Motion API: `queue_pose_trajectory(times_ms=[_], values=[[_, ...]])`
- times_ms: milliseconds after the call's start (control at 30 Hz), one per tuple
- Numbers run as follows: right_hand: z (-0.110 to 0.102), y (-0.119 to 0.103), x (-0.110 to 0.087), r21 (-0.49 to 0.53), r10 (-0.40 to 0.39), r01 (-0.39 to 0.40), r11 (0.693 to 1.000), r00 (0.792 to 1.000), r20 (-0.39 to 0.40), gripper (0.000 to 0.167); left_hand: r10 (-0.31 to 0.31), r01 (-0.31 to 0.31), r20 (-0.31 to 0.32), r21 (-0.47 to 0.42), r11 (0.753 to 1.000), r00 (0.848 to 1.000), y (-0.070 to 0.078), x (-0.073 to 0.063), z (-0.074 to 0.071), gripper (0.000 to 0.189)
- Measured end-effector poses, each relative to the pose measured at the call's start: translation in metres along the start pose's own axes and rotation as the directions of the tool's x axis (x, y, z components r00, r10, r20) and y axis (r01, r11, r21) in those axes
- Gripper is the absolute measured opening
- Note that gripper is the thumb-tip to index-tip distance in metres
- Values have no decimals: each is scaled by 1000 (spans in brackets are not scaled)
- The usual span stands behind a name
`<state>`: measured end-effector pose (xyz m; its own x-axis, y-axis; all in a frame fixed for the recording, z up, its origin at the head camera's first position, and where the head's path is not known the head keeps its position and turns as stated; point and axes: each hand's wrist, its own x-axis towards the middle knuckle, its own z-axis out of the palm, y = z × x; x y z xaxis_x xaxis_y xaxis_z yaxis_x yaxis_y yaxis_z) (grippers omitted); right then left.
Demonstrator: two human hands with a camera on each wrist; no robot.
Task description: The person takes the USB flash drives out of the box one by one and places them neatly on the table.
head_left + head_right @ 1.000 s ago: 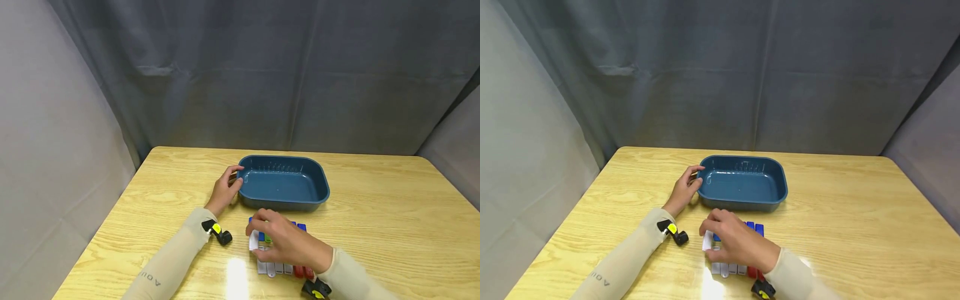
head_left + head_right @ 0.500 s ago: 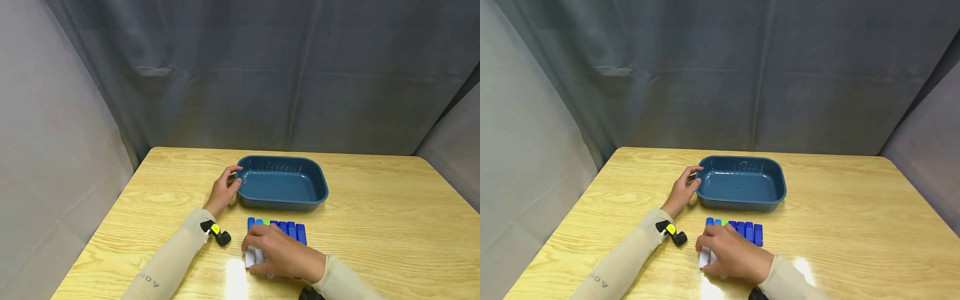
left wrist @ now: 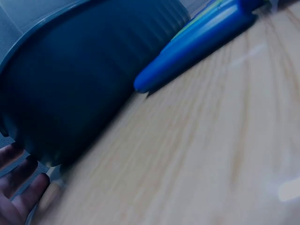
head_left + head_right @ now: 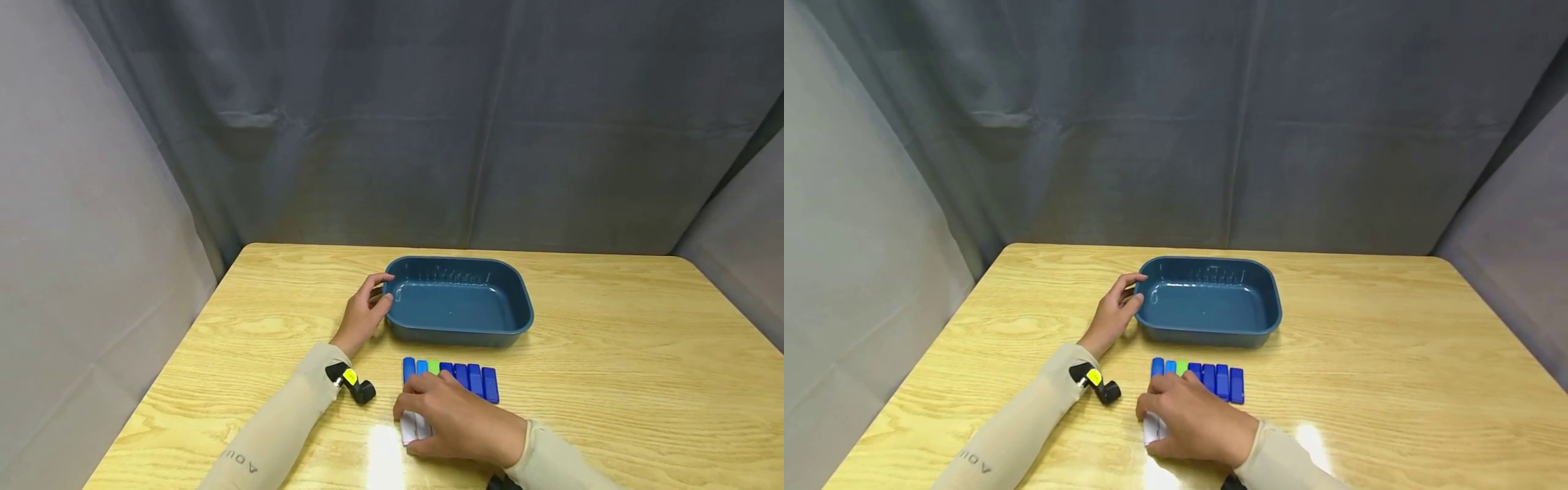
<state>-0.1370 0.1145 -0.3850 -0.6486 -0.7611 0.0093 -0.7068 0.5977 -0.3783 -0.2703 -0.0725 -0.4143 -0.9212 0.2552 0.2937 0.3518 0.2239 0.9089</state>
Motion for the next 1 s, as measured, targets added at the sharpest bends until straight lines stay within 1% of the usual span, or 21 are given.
queue_pose_trajectory(times_ms=[167, 367, 533, 667, 767, 1000], values=[[2, -1, 0, -16, -2, 2, 1000, 1000, -14, 27, -4, 4, -3, 9, 1000, 1000, -3, -2, -1, 38], [-4, -4, 0, 7, 7, -7, 1000, 1000, -29, 28, 1, 0, -19, 21, 1000, 1000, -4, -1, -2, 37], [-12, -6, -1, 0, -18, 18, 1000, 997, -71, 32, 6, -6, -25, 13, 1000, 1000, -5, 0, -3, 36], [-19, -6, -1, -32, -27, 24, 999, 994, -105, 35, 5, -5, -31, -8, 1000, 1000, -6, 1, -4, 35], [-24, -4, -1, -48, -31, 25, 999, 988, -151, 36, 1, -1, -36, -10, 1000, 999, -8, 0, -6, 36], [-34, -1, 1, -40, -38, 28, 999, 962, -270, 36, -15, 16, -94, 9, 1000, 995, -55, 3, -7, 34]])
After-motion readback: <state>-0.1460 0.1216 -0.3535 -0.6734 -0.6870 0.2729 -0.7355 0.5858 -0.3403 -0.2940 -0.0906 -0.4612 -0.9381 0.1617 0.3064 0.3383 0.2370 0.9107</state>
